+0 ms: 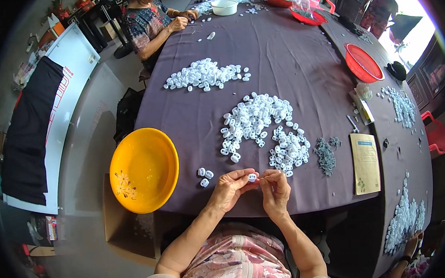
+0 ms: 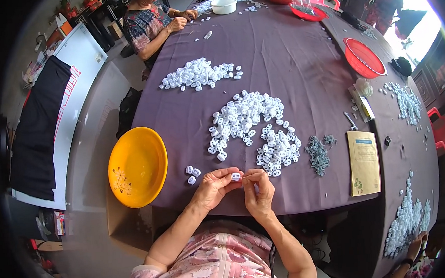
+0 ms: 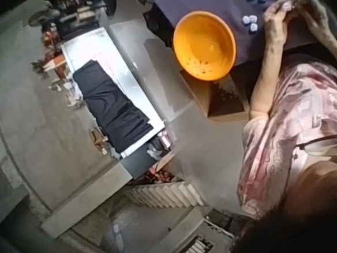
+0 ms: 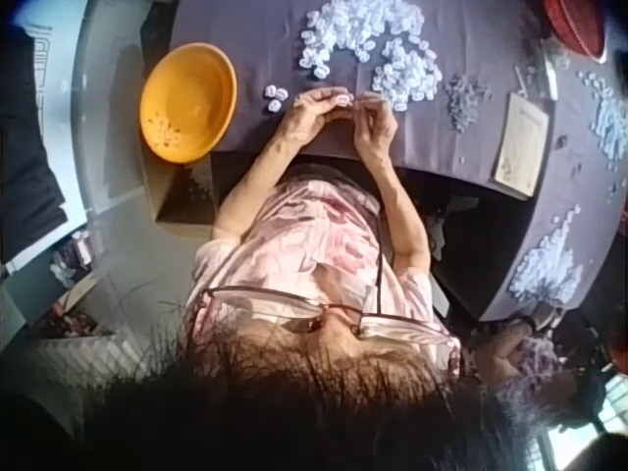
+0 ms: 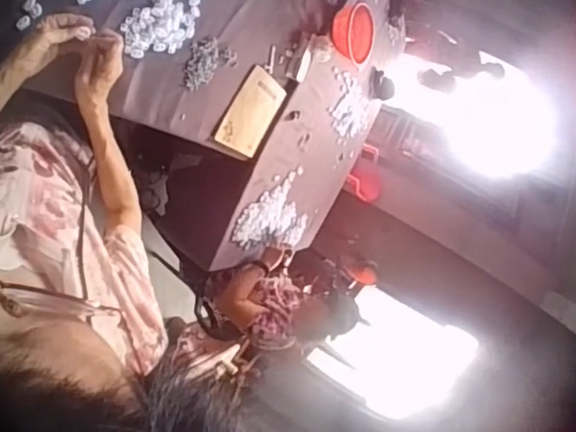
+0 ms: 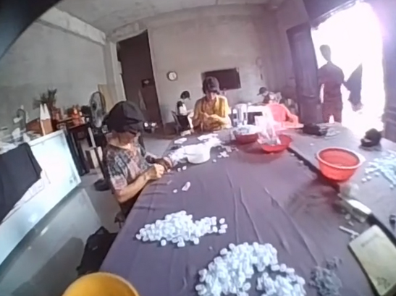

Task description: The person sorts small white plastic components by hand on a table.

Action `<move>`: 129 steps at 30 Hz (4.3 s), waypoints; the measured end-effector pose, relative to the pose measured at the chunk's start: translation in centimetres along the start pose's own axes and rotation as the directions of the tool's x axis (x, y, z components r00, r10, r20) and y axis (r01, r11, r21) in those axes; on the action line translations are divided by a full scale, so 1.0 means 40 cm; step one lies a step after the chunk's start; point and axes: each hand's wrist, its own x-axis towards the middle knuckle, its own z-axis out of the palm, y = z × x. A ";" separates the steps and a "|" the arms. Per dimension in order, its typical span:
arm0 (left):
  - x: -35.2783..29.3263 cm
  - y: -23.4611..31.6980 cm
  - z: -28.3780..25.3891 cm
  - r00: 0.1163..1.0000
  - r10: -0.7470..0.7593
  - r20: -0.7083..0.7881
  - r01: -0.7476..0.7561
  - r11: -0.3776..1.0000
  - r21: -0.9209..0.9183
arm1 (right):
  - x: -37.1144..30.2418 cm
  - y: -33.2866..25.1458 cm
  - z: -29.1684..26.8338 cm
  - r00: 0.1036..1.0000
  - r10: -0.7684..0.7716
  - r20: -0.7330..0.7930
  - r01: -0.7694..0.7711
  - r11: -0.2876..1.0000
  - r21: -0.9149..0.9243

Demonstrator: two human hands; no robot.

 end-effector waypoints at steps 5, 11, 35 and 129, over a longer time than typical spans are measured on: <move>-0.001 -0.006 -0.009 1.000 0.006 0.019 -0.005 1.000 -0.012 | 0.002 0.003 0.005 1.000 -0.022 0.020 0.022 1.000 -0.006; -0.002 -0.009 -0.004 1.000 0.009 0.013 -0.009 1.000 -0.014 | 0.004 -0.001 0.003 0.999 -0.002 0.048 0.004 0.999 -0.043; 0.006 -0.022 -0.014 0.999 0.047 -0.001 -0.047 0.998 -0.044 | 0.009 0.014 0.008 0.994 -0.072 0.081 0.081 0.990 -0.112; 0.003 -0.037 -0.008 0.996 0.046 -0.070 -0.049 0.998 -0.040 | 0.016 -0.008 0.011 0.985 -0.151 0.077 0.164 0.964 -0.210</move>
